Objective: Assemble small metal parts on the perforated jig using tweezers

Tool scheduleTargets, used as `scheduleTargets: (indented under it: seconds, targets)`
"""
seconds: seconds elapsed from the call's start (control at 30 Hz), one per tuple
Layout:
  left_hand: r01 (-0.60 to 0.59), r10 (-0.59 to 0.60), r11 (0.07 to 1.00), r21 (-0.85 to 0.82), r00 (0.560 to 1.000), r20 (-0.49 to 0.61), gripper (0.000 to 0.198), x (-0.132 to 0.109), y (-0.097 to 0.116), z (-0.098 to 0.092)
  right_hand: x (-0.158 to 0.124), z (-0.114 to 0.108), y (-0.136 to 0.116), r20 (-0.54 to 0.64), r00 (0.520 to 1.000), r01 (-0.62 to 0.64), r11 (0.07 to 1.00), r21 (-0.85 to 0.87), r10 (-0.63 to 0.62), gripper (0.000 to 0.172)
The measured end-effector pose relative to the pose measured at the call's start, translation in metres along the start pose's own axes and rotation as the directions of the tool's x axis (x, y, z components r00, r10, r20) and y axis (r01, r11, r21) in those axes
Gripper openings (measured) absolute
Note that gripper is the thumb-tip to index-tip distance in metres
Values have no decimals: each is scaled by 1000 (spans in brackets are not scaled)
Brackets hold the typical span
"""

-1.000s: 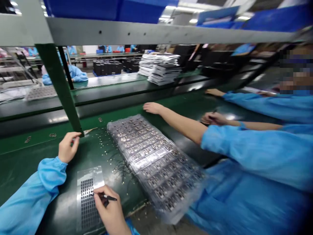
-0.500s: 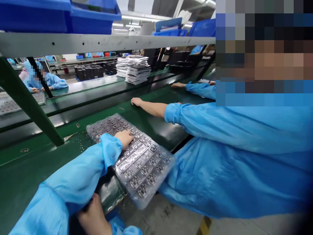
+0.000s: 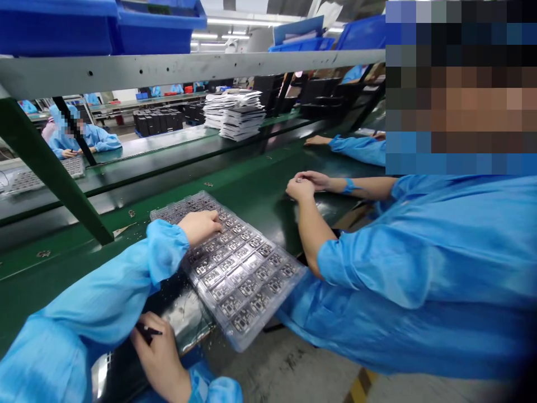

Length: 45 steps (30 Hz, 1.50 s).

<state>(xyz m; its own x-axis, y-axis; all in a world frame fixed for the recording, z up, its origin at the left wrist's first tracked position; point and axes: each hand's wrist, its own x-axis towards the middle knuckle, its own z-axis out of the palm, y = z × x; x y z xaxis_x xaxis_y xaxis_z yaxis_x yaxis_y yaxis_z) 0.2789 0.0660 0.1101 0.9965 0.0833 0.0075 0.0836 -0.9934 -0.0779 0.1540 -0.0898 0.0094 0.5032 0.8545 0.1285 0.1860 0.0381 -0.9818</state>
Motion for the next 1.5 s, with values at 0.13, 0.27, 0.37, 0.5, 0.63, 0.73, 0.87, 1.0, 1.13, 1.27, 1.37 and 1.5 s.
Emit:
scheduleTargets:
  seconds: [0.13,0.27,0.37,0.5,0.63,0.73,0.87,1.0,1.13,1.27,1.37,1.5]
  targets:
    - [-21,7,997,-76,982,-190,26,-67,-10,-13,-2,0,1,247,969,-60,984,167,17,30]
    - [-12,-32,988,-152,958,-284,32,-150,-11,-2,-2,8,14,211,976,-114,960,257,59,32]
    - [-6,-66,979,-202,936,-345,33,-206,-3,21,1,11,26,176,980,-146,926,348,88,33]
    - [63,-157,973,-223,887,-435,30,-257,15,54,9,8,28,201,969,-224,861,456,146,34]
    - [187,-313,940,-286,806,-502,23,-278,28,77,16,10,18,342,929,-295,841,453,142,39]
    - [212,-405,889,-407,778,-480,26,-283,33,85,15,16,16,357,920,-316,846,430,163,37]
    - [269,-640,689,-673,662,-390,30,-283,35,85,8,22,22,289,944,-258,902,345,160,31]
    - [392,-772,378,-839,633,-52,17,-278,36,84,2,25,23,280,952,-187,956,227,120,28]
    - [395,-717,185,-900,680,152,19,-275,35,89,1,26,21,313,946,-138,979,151,85,25]
    - [344,-732,-29,-939,632,254,21,-277,34,93,1,26,21,303,948,-144,982,126,100,24]
    - [325,-734,-74,-943,622,272,19,-278,33,92,2,26,22,288,951,-156,980,126,115,25]
    - [311,-734,-61,-948,630,254,17,-278,34,89,3,25,21,282,953,-151,981,122,112,27]
